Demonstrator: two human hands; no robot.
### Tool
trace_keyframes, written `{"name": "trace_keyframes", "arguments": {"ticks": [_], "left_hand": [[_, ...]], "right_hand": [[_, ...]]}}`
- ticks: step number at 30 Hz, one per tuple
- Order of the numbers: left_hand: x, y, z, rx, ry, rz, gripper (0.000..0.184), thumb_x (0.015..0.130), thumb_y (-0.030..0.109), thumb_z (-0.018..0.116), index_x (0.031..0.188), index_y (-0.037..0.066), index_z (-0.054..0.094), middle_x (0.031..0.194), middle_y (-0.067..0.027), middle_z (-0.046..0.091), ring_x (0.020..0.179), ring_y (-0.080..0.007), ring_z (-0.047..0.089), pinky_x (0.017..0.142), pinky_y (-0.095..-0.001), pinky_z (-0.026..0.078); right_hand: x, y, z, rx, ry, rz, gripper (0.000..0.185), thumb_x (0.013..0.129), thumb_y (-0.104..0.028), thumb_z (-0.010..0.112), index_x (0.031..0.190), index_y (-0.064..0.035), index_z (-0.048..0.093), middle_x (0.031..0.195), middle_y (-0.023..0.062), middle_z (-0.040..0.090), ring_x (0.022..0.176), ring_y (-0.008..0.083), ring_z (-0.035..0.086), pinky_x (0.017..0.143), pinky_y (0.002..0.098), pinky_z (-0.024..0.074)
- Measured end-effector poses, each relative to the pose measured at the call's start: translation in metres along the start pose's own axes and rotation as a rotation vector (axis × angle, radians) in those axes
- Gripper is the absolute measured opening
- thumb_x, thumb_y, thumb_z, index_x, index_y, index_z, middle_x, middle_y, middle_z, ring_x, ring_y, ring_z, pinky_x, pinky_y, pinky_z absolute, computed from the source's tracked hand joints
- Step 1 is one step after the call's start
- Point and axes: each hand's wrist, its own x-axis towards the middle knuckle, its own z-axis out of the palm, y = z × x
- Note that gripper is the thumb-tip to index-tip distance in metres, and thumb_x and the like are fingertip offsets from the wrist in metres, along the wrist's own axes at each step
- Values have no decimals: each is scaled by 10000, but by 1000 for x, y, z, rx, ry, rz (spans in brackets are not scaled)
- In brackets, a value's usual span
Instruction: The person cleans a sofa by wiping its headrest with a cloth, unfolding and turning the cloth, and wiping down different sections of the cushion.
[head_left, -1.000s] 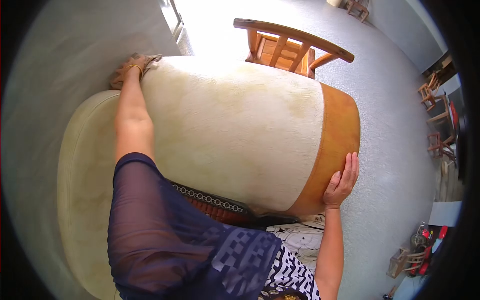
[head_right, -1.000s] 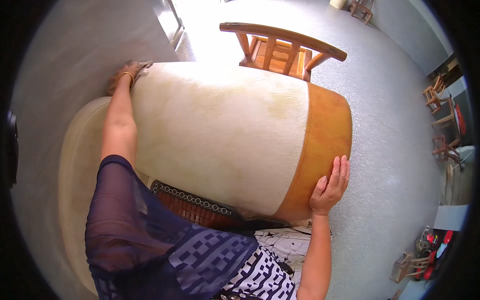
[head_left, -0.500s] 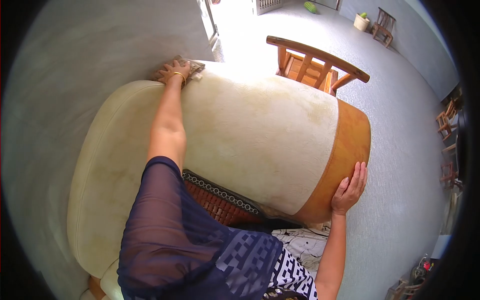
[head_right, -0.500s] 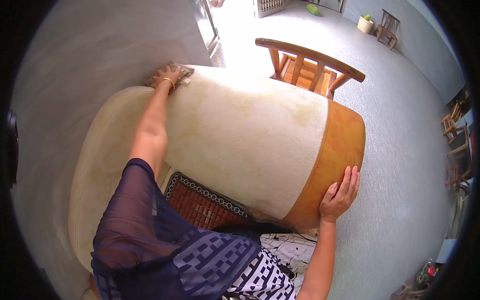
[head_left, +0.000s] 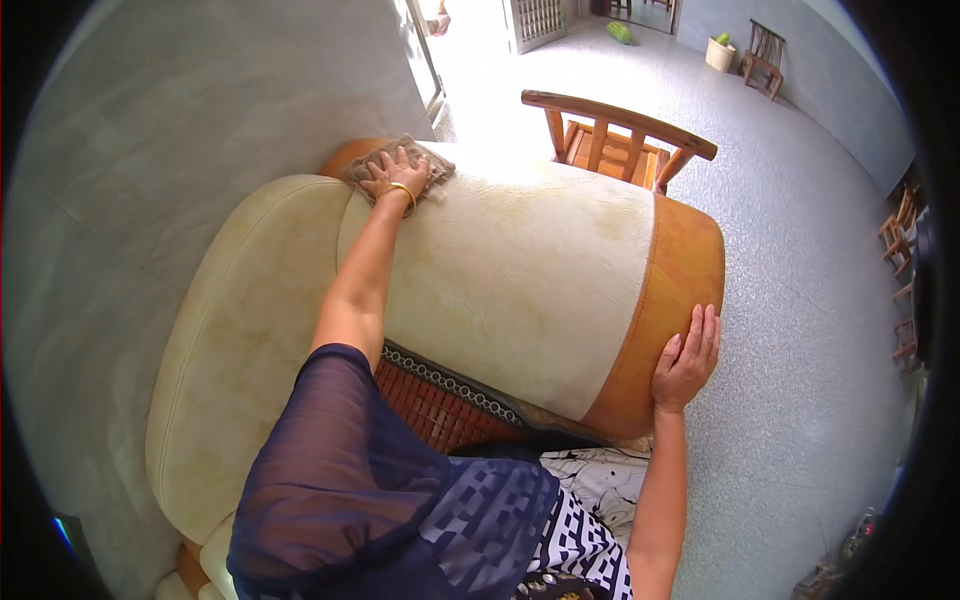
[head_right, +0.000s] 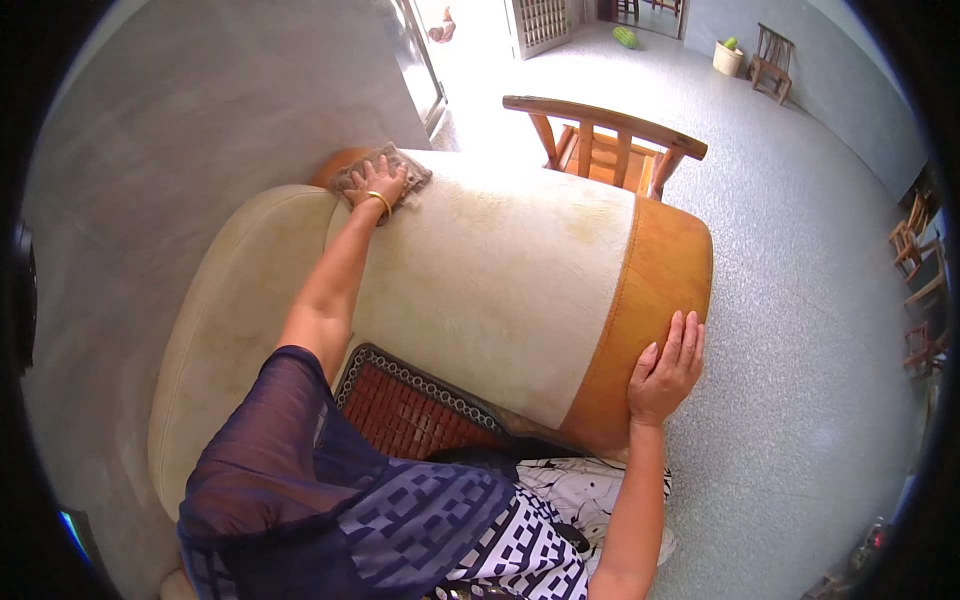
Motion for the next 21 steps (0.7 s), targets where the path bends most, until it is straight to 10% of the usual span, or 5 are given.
{"name": "trace_keyframes", "arguments": {"ticks": [21], "left_hand": [[-120,113,-9,64,-115,370,725,868,634,313,1490,273,223,1570,-20,130,1442,-331,56,1115,-614,39]], "right_hand": [[-7,10,6,14,41,24,484,900,-248,458,1350,-69,464,1409,130,433,1311,319,376,1074,445,295]]}}
